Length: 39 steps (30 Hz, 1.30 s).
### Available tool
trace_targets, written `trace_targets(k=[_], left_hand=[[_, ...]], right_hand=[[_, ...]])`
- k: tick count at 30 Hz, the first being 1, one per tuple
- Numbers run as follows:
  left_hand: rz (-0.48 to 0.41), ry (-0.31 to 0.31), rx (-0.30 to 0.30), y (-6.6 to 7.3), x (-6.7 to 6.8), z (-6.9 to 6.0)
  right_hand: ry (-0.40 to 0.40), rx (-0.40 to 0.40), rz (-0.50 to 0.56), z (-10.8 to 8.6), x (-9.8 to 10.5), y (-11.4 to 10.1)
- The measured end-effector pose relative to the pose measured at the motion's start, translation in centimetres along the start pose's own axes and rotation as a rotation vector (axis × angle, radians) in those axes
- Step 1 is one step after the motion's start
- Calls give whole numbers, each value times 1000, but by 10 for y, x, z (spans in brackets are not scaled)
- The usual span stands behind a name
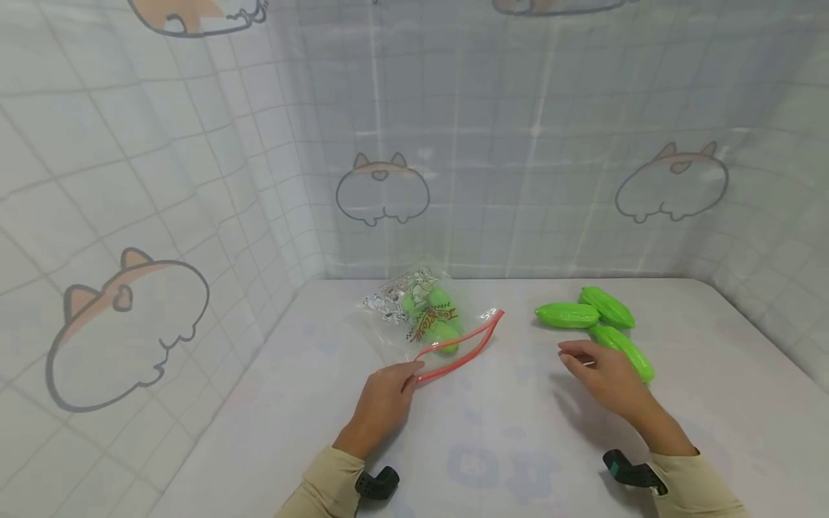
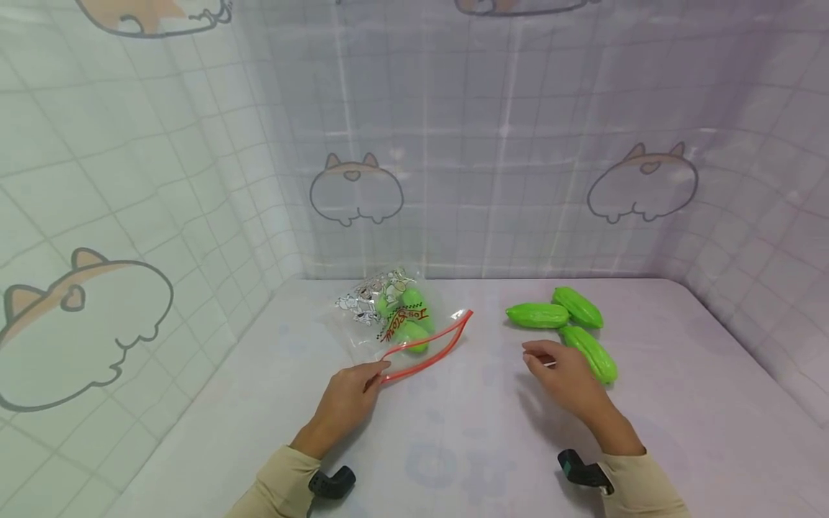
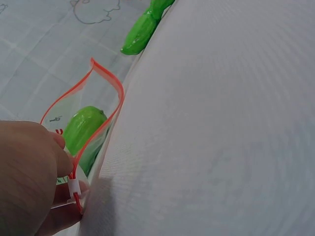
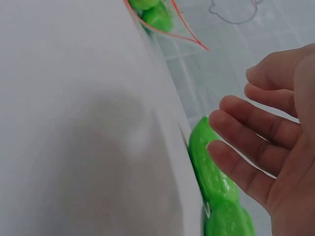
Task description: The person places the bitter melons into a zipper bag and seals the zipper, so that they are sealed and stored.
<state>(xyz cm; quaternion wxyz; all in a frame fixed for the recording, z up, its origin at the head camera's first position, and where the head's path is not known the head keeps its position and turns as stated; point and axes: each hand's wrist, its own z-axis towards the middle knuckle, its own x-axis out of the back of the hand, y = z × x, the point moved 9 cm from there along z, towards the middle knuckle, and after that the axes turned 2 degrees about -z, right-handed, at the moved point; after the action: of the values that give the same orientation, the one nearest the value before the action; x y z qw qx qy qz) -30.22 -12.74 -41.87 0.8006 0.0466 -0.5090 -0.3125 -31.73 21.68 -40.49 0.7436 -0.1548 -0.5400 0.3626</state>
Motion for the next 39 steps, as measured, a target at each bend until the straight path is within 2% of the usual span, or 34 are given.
trace_targets(k=[9, 15, 29, 39], left_hand=[[-5, 2, 18, -4, -1, -1], [-2, 7, 9, -4, 0, -1], [2, 11, 2, -4, -2, 0], [9, 16, -22, -3, -3, 1]], right_hand=[[7, -67, -45, 2, 16, 12], [12, -99, -70, 0, 25, 21], [47, -105, -95, -3, 39, 33], [129, -97, -134, -8, 56, 38]])
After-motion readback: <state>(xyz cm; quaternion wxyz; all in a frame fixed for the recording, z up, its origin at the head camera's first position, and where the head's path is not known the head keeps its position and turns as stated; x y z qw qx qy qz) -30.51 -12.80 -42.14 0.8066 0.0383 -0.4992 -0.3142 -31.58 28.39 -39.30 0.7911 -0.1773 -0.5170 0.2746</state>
